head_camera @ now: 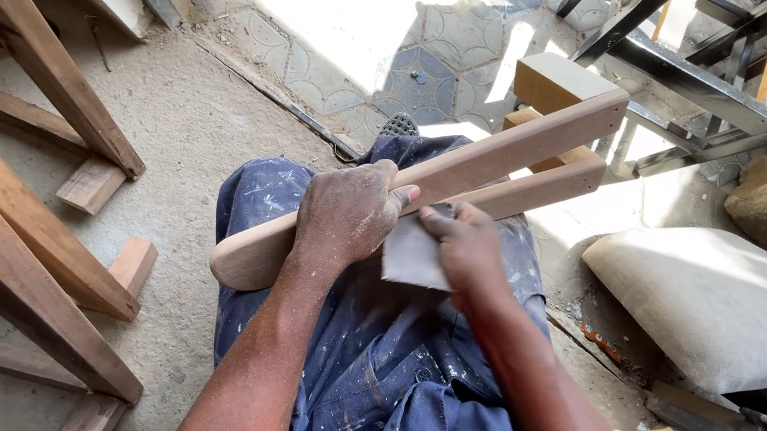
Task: Sanding a curved wooden furniture component by hand using sandpaper to smooth the surface.
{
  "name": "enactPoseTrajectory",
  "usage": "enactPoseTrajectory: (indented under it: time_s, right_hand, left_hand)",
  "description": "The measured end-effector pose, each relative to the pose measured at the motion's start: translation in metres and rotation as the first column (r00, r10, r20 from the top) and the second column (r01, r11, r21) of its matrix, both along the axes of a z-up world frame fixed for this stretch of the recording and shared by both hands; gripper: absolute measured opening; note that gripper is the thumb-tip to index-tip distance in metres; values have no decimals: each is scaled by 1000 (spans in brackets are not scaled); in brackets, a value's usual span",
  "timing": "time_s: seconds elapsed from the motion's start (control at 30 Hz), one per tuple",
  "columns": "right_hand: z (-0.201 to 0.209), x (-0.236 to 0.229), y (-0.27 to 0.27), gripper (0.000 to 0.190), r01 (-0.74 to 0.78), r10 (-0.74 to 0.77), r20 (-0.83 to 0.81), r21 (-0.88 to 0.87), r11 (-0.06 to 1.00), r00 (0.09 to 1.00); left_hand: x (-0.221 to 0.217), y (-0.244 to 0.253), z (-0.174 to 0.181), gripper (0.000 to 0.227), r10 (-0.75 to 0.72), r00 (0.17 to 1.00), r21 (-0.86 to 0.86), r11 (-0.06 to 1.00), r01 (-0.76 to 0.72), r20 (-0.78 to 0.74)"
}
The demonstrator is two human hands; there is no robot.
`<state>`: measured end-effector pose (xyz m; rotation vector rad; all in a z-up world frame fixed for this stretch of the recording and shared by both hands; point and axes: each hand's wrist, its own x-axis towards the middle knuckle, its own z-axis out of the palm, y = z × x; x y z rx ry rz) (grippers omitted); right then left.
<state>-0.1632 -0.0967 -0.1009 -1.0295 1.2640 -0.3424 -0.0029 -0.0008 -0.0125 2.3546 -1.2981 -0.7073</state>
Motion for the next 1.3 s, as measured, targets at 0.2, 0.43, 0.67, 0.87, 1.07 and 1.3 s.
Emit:
enactPoseTrajectory:
  time_s: [0.2,0.43,0.67,0.87,1.07,1.3]
  right_hand:
    - [15,-9,-49,25,27,-69,-116,-333,943,991]
    - [30,-3,-46,15,85,-92,-19,-245,966,996]
    - [45,11,-9,18,53,-60,-27,-212,976,998]
    - [49,7,6,17,75,-83,-25,-230,970,996]
    - [28,-11,-53,20,143,-158,-18,-340,929,987]
    - [5,-17,-73,22,174,-188,-25,-281,944,982]
  left_hand:
    - [0,2,11,40,21,999,4,1000,-21,-27]
    - [1,3,9,40,30,999,-33,999,-30,-23]
    - [-6,0,7,36,43,999,-101,994,-45,-20]
    - [-10,5,4,35,16,1000,-114,993,-17,-9]
    - [-8,5,11,37,5,1000,-106,994,-6,-6]
    - [-3,7,10,52,3,1000,-63,998,-3,1]
